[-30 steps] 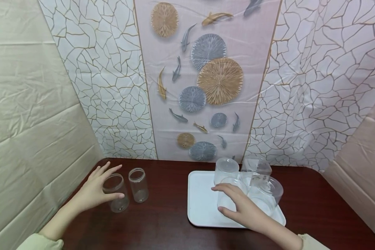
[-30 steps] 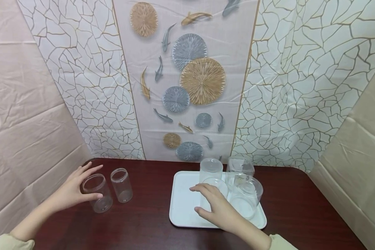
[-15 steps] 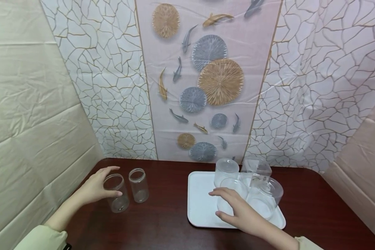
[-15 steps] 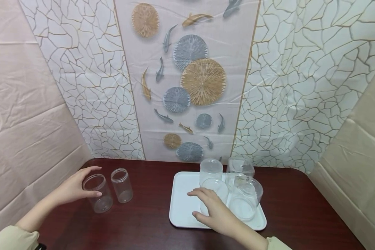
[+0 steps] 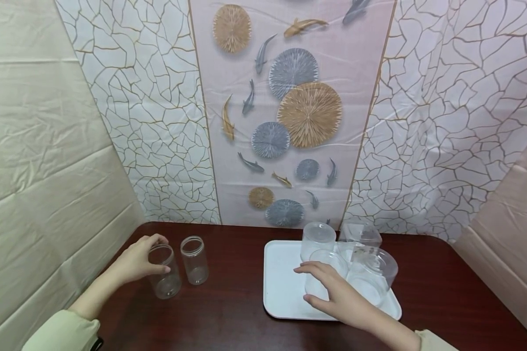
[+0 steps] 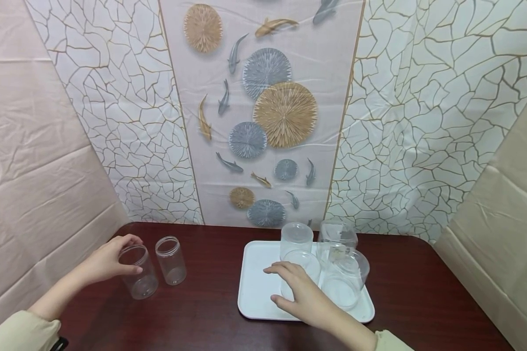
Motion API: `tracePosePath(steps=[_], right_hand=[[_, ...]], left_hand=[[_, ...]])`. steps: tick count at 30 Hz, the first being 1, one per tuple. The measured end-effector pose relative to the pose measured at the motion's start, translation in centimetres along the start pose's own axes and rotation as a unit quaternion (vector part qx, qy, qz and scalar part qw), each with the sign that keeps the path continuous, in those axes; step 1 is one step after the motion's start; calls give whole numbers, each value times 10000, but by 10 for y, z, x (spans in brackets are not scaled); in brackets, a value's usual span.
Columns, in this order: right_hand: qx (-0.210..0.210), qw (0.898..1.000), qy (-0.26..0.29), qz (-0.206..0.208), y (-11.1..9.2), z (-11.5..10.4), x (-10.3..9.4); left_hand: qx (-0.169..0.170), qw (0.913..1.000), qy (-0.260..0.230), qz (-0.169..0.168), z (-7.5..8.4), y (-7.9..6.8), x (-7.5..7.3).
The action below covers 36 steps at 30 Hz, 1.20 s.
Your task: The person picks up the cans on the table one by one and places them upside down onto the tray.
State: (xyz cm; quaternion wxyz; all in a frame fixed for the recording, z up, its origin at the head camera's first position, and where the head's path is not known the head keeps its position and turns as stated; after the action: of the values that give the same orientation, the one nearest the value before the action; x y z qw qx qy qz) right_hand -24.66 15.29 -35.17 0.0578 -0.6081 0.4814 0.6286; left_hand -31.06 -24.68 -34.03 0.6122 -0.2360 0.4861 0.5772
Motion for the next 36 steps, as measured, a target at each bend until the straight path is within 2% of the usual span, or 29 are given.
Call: tracePosePath(steps=[7,14,22,32,36], right_hand=[[-34,10000,18,-60,3,-1,-1],[10,9999,43,-126,4,-2,-2],[-17,9999,31,-125,5,-3,-3],[-66,9998,83,-184,6,-7,-4],[-83,9998,59,-192,7,-8,-6]], left_hand=[[-158,9987,67,-479,-2,6,6],[-221,9967,210,-749,-3,15,8],[-360,9909,286,-1268,-2,25,8],[-718,9863,214,-1468,0,30,10],[-895,9819,65,-1665,-3,34,8]])
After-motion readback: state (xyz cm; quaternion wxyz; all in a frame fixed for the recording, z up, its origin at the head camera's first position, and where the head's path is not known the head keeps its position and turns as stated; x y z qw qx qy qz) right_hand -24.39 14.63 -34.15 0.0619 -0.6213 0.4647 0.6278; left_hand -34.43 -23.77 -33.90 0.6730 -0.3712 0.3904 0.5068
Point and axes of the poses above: each hand's wrist, its own y-axis towards the middle knuckle, its own x-axis out of the palm, z = x × y, the point moved 4 cm from there along y, towards the middle knuckle, and after that the axes turned 7 degrees about -y, right-handed, at the moved point
